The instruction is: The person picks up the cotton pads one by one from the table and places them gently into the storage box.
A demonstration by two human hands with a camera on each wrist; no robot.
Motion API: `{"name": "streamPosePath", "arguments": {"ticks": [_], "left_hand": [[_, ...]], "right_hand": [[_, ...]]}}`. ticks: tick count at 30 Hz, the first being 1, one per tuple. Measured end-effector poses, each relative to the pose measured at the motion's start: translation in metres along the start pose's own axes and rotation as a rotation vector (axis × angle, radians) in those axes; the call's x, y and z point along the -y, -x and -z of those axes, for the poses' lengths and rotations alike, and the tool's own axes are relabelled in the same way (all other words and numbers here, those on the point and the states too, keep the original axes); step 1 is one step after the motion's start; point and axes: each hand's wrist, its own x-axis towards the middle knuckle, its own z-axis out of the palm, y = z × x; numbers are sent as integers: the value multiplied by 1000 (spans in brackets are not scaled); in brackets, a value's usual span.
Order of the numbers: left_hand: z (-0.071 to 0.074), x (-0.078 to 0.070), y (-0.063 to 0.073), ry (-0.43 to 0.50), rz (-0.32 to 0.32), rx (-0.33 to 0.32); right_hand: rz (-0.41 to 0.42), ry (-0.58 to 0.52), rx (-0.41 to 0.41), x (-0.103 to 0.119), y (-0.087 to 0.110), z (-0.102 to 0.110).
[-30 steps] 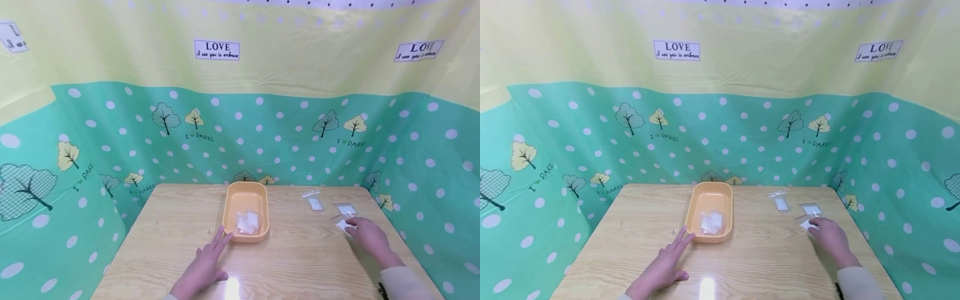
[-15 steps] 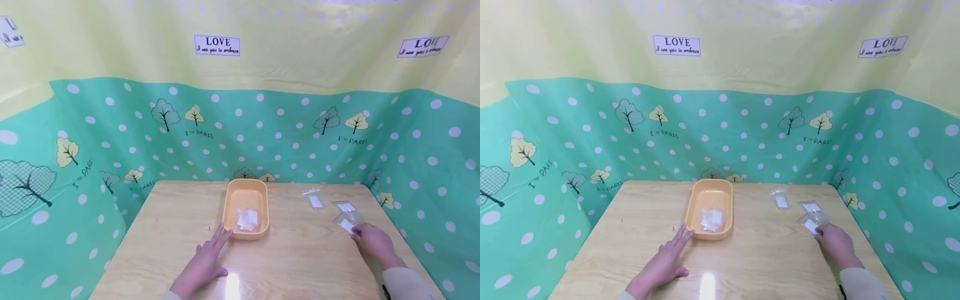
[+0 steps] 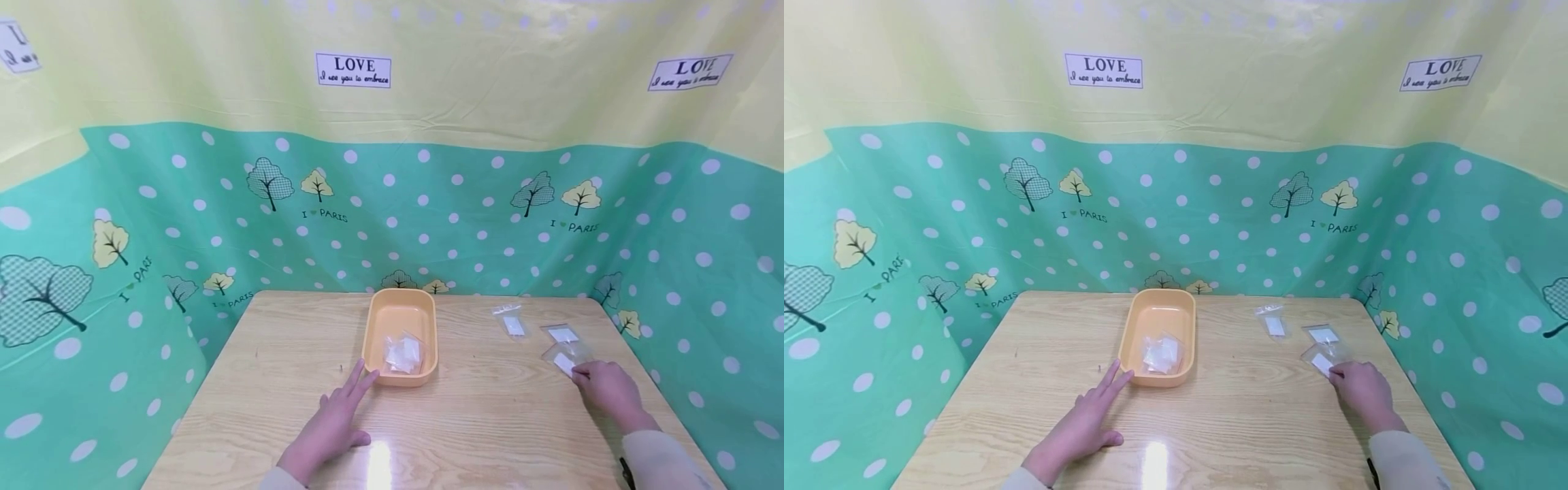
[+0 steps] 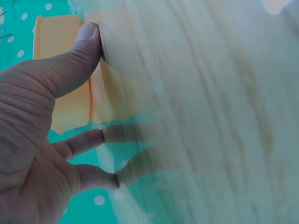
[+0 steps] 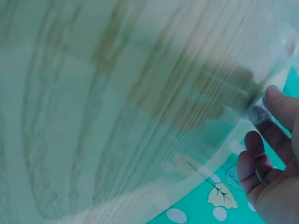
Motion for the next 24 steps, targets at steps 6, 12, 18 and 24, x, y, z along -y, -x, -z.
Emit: {"name": "streamPosePath", "arguments": {"ticks": [6, 12, 18, 24], "left_hand": [[2, -1, 1, 18, 7, 8], [-4, 3, 1, 17, 0, 18], [-4, 2, 1, 6, -10, 7], [1, -1, 0, 11, -2, 8]], "right_hand": [[7, -115, 29, 6, -1, 4], [31, -260, 10, 14, -2, 4], [46, -394, -8, 33, -7, 6], [67, -511, 15, 67, -14, 12]]}}
